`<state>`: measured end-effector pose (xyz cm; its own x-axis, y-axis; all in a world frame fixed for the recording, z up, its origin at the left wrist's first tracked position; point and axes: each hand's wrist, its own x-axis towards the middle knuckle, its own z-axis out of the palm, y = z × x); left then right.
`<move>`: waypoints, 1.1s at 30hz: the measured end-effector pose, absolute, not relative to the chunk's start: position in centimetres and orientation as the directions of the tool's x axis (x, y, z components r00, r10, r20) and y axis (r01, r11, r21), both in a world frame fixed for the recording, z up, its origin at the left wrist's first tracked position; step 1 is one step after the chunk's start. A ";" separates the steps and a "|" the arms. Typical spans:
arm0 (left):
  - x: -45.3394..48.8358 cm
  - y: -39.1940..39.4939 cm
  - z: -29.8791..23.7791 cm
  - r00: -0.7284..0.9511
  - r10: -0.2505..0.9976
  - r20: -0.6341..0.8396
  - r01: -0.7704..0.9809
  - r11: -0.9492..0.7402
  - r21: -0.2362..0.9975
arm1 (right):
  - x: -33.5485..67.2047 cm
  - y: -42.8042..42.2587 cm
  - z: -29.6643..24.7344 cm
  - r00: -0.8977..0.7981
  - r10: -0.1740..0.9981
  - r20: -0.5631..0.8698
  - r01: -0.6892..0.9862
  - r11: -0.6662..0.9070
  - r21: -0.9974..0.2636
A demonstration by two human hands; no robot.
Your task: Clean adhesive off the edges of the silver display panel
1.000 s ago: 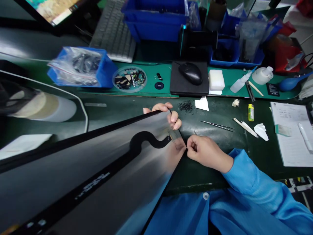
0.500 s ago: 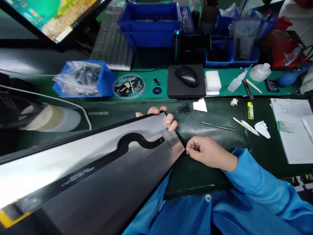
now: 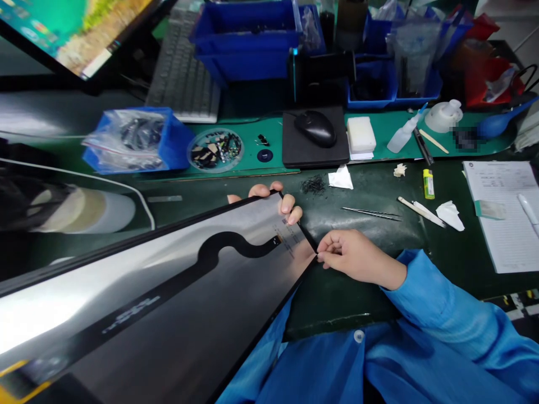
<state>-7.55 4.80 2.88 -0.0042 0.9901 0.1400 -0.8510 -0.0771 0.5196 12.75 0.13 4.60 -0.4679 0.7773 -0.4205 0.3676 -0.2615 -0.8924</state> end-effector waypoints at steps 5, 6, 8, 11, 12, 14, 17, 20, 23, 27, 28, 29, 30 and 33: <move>-8.0 4.8 3.0 0.022 0.991 0.134 -0.824 -0.058 0.564 | 12.3 0.3 5.1 -0.485 0.724 -0.491 0.274 -0.407 -0.871; -8.0 4.9 3.0 0.029 0.990 0.136 -0.821 -0.054 0.568 | 12.2 0.3 5.2 -0.485 0.716 -0.502 0.255 -0.433 -0.864; -7.9 4.9 3.1 0.031 0.989 0.142 -0.828 -0.054 0.558 | 12.1 0.4 5.4 -0.483 0.704 -0.520 0.232 -0.470 -0.852; -7.5 5.1 3.0 0.005 0.992 0.130 -0.844 -0.066 0.532 | 12.1 0.6 5.3 -0.486 0.697 -0.527 0.219 -0.487 -0.846; -7.4 5.1 2.9 -0.009 0.993 0.117 -0.847 -0.069 0.527 | 12.1 0.6 5.3 -0.488 0.699 -0.524 0.217 -0.484 -0.848; -7.2 5.1 2.8 -0.030 0.994 0.106 -0.855 -0.080 0.513 | 12.2 0.6 5.3 -0.493 0.704 -0.512 0.220 -0.468 -0.856; -7.1 4.9 2.5 -0.005 0.994 0.109 -0.879 -0.056 0.474 | 12.2 0.6 5.3 -0.505 0.712 -0.488 0.244 -0.424 -0.872; -7.1 4.9 2.3 0.018 0.996 0.086 -0.893 -0.022 0.449 | 12.2 0.4 5.2 -0.507 0.736 -0.448 0.269 -0.359 -0.894; -7.3 5.1 1.6 0.011 0.996 0.090 -0.908 -0.028 0.417 | 12.3 0.1 4.9 -0.498 0.775 -0.389 0.278 -0.282 -0.918; -7.9 5.7 0.4 0.071 0.982 0.177 -0.920 -0.004 0.392 | 12.3 -0.2 4.3 -0.487 0.813 -0.320 0.292 -0.194 -0.936; -8.0 5.8 0.1 0.080 0.978 0.191 -0.922 0.000 0.387 | 12.3 -0.3 4.2 -0.484 0.821 -0.304 0.294 -0.174 -0.940; -8.1 5.9 -0.1 0.082 0.977 0.196 -0.925 0.001 0.381 | 12.3 -0.3 4.2 -0.482 0.828 -0.285 0.295 -0.153 -0.943; -8.1 5.9 -0.2 0.080 0.977 0.195 -0.927 0.000 0.375 | 12.3 -0.3 4.2 -0.480 0.836 -0.266 0.296 -0.132 -0.946; -8.2 6.0 -0.6 0.066 0.984 0.166 -0.928 -0.001 0.373 | 12.3 -0.3 4.3 -0.471 0.849 -0.237 0.306 -0.095 -0.947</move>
<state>-8.18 5.97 -0.61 0.0660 0.9839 0.1663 -0.9280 -0.0007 0.3727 12.27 -0.31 4.31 -0.4714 0.8494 -0.2372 0.3061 -0.0947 -0.9473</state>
